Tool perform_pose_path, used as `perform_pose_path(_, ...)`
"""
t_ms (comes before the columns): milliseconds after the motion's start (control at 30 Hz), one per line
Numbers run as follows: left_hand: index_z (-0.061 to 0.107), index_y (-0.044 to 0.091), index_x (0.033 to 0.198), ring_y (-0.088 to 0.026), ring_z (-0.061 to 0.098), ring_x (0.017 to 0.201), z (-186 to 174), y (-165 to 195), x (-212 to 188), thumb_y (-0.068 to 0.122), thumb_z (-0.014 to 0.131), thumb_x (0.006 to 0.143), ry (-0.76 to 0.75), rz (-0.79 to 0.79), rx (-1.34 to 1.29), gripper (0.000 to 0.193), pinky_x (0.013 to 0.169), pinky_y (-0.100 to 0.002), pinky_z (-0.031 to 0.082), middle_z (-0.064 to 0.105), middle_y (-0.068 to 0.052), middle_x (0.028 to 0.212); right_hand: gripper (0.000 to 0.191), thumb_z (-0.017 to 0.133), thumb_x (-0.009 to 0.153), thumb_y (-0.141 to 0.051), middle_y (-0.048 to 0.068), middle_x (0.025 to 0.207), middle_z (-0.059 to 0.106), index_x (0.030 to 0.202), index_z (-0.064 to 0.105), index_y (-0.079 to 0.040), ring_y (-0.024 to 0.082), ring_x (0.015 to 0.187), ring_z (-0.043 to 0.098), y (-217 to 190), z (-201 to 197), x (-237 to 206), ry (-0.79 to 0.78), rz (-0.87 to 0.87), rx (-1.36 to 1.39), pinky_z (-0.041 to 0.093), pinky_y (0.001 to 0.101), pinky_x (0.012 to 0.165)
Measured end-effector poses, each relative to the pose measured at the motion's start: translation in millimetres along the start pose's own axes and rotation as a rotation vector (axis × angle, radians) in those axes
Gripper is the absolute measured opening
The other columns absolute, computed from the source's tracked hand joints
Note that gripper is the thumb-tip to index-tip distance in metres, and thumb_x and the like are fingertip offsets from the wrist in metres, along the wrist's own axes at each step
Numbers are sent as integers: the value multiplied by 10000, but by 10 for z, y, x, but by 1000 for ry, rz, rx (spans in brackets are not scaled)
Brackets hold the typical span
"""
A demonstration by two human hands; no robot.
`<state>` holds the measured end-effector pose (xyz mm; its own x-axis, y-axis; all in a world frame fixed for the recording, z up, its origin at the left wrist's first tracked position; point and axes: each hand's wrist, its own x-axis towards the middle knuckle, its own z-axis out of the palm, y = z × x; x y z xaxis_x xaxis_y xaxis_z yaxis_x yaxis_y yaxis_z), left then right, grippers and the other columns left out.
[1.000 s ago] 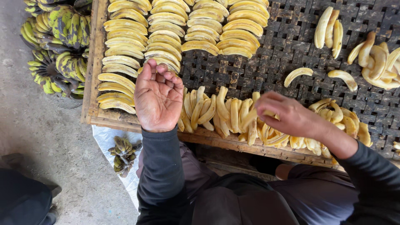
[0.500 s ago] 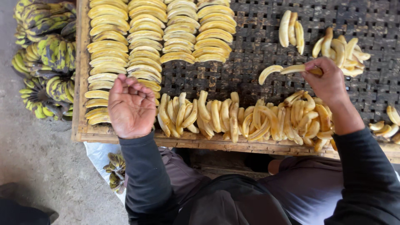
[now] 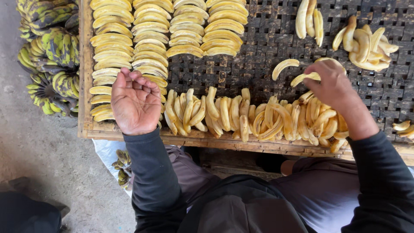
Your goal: The person sits on the ground in front of a slatted wooden drying tray and arranges peeled banana halves in neat rows across the tray, picking pieces one at a time from a pile and placing them into gaps. Later they hold a small bunch of banana pieces in one hand while continuing to place pieces with the other.
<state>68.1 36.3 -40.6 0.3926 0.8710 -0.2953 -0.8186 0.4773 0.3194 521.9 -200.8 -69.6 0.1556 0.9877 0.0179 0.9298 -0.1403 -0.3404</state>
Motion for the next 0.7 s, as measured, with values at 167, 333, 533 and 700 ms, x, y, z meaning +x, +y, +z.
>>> perform_pose_path(167,648,133,1070,-138,605,879,40,-35,-10,241,587,1088,-12,-15,-12,125,876,-328,530,643,12,952,295,652,980,-274,122,1164,684,1195,630,-72,256,1137,640,-865,153,260,-334,-193,260,526,430,996)
perform_pose_path(333,646,127,1070,-138,607,883,63,-33,-13,247,578,1080,-22,-15,-34,139,875,-326,528,642,11,955,443,672,938,-262,148,1308,567,1338,567,-104,346,1251,536,-1589,546,760,-423,-344,284,455,470,1055)
perform_pose_path(533,646,127,1075,-136,603,890,69,18,-50,248,580,1082,-41,6,-54,139,882,-328,520,643,14,964,435,737,858,-430,106,1325,499,1225,686,-203,346,1305,412,-1876,920,1527,-709,-381,28,374,492,1096)
perform_pose_path(700,640,129,1093,-129,596,898,52,88,-113,242,582,1086,-43,11,-93,127,895,-319,518,632,24,972,494,729,837,-585,83,1281,527,1067,741,-148,326,1322,414,-2012,1017,1684,-903,-336,-112,352,496,1113)
